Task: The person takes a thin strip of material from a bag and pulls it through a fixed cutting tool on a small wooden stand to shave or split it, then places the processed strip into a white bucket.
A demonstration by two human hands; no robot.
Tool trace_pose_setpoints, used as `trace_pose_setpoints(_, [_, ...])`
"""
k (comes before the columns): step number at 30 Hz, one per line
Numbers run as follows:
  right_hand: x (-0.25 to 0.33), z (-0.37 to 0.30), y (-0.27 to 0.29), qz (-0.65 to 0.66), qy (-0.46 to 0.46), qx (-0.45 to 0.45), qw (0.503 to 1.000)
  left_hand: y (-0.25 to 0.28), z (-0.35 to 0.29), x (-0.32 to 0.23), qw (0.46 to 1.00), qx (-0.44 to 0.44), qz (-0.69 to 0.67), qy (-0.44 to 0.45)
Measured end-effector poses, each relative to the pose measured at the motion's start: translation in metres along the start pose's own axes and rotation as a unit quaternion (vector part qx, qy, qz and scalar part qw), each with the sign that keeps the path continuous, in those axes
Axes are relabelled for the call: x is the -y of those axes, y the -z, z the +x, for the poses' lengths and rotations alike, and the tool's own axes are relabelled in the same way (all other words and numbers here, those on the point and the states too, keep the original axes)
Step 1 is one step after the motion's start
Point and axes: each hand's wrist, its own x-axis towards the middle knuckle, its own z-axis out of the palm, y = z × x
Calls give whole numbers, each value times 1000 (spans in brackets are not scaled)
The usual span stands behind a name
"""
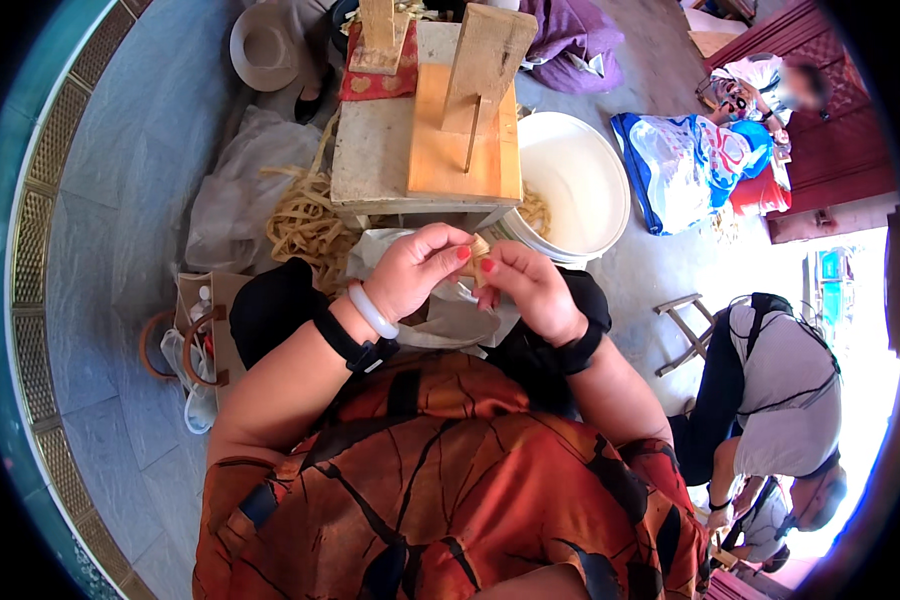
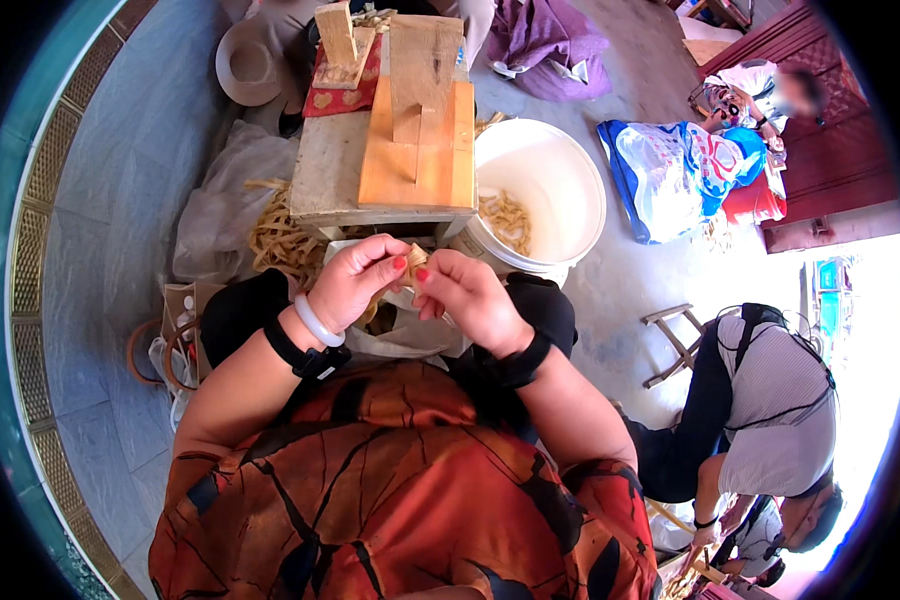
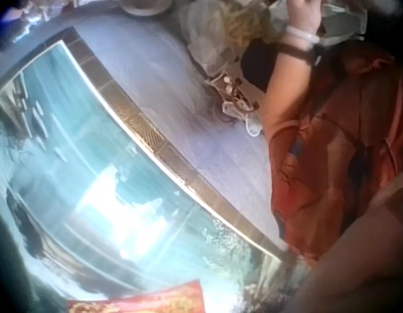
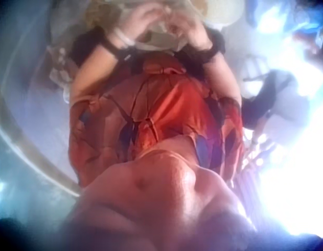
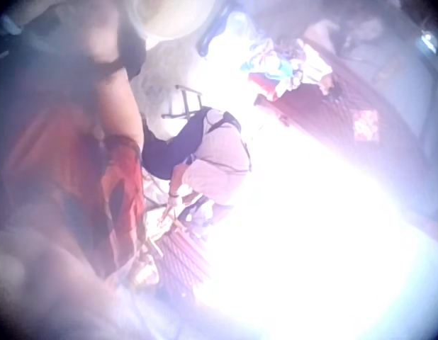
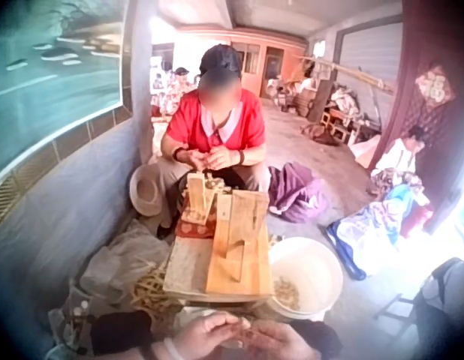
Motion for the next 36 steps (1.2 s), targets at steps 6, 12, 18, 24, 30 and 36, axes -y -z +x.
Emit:
trace_pose_setpoints(6, [0, -3, 0, 40, 18, 20, 999, 2, 3, -10, 987, 0, 164, -3])
trace_pose_setpoints(12, [-1, 5, 24, 175, -41, -6, 984, 13, 13, -40, 935, -68, 334, -97])
trace_pose_setpoints(18, [5, 32, 23, 80, 144, 43, 985, 4, 24, -44, 936, -20, 321, -142])
trace_pose_setpoints(24, [-21, 43, 34, 103, 40, -6, 994, 34, 47, -51, 977, 16, 211, -36])
trace_pose_setpoints(30, [-42, 86, 40, 45, 27, -91, 994, 56, 79, -69, 978, -33, 205, 14])
trace_pose_setpoints(36, [-94, 99, 23, -70, -55, -126, 988, 63, 110, -44, 857, -183, 463, -129])
